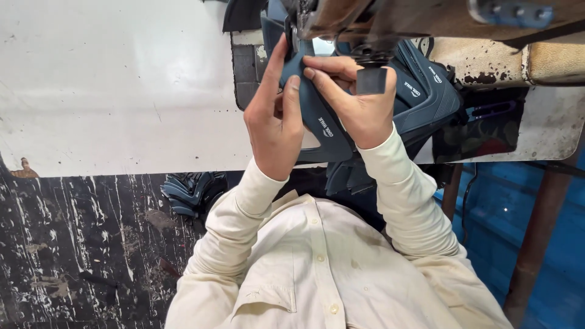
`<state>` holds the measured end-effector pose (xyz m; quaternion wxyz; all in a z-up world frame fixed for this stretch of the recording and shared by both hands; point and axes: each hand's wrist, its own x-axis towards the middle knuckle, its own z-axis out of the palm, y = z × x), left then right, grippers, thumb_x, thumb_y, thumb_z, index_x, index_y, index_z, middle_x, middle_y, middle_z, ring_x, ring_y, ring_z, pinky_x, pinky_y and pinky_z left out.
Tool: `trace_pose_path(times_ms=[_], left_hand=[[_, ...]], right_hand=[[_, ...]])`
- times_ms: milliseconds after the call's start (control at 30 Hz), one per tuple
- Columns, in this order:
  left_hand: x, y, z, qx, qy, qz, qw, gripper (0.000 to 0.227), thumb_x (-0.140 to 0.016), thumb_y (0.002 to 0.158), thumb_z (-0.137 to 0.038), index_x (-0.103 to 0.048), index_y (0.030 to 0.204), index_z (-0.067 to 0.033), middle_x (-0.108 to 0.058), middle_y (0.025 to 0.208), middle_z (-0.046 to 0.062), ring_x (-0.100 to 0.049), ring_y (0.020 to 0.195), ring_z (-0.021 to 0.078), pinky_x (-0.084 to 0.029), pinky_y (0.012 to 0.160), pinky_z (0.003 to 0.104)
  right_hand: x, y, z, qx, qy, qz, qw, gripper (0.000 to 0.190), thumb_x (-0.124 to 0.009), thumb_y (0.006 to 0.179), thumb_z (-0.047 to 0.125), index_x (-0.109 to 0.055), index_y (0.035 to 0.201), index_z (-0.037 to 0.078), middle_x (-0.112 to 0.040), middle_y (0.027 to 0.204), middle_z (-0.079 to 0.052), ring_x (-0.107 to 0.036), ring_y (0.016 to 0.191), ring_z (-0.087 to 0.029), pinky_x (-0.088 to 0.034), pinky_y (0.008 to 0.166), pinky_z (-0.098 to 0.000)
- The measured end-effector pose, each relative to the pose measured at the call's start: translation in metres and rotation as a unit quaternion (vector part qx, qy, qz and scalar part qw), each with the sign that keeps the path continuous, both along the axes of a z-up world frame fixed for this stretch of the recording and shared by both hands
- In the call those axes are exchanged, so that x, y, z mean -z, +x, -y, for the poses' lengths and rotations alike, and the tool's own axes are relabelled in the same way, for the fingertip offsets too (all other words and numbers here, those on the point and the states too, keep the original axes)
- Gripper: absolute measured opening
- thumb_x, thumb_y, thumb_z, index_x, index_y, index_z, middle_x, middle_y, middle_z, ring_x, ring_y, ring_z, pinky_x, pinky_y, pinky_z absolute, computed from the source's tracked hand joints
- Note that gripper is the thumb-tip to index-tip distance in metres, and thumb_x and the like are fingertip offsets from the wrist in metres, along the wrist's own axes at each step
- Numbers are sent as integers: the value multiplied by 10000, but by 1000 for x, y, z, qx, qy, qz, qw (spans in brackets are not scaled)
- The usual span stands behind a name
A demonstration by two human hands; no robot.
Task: The person operates a sewing machine to stitch dark blue shoe parts. They repeatedly pick up parts from a pile, guide them under the needle, and remove the stitched items. The camera shakes significantly at times, obscuring the view.
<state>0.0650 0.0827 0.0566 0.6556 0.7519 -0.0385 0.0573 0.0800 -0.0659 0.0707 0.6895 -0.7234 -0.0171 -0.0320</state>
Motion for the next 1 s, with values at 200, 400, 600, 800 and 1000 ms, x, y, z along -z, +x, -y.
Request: trace_pose_path(times_ms=[200, 400, 600, 800, 1000], left_hand=[[-16, 7, -5, 17, 6, 7, 1000, 517, -582, 1119, 28, -432, 1590, -122, -708, 1095, 44, -548, 720, 16, -463, 630, 193], [-23, -29, -23, 68, 4, -9, 998, 689, -621, 1049, 50, -273, 1625, -97, -683, 1012, 27, -600, 791, 41, -501, 715, 194], [-23, -17, -47, 82, 96, 29, 992, 645, -696, 1008, 40, -420, 1578, -83, -653, 869, 18, -589, 798, 98, -495, 843, 247], [-23, 11, -54, 101, 131, 52, 985, 588, -713, 1020, 14, -486, 1553, -89, -636, 857, 8, -564, 798, 109, -442, 967, 264], [-8, 39, -55, 132, 69, 54, 987, 532, -690, 1083, 33, -471, 1552, -89, -628, 896, 20, -566, 836, 74, -483, 845, 219]], right_hand=[[-2, 0, -3, -1, 2, 10, 1000, 184, -697, 1030, -50, -720, 1212, -62, -754, 1120, -119, -744, 1031, -147, -614, 928, -248], [0, 0, -6, 8, 11, 15, 1000, 182, -697, 1024, -52, -723, 1204, -59, -756, 1112, -120, -748, 1019, -141, -618, 903, -240], [0, 0, -10, 15, 28, 3, 1000, 179, -708, 1022, -48, -731, 1200, -51, -758, 1079, -101, -726, 948, -101, -592, 812, -202], [1, -2, -13, 37, 39, -12, 998, 167, -721, 1012, -31, -741, 1177, -45, -763, 1028, -76, -708, 889, -71, -569, 755, -184], [-1, -2, -18, 56, 7, 7, 998, 146, -740, 1001, -17, -753, 1145, -35, -767, 984, -62, -712, 868, -62, -579, 753, -183]])
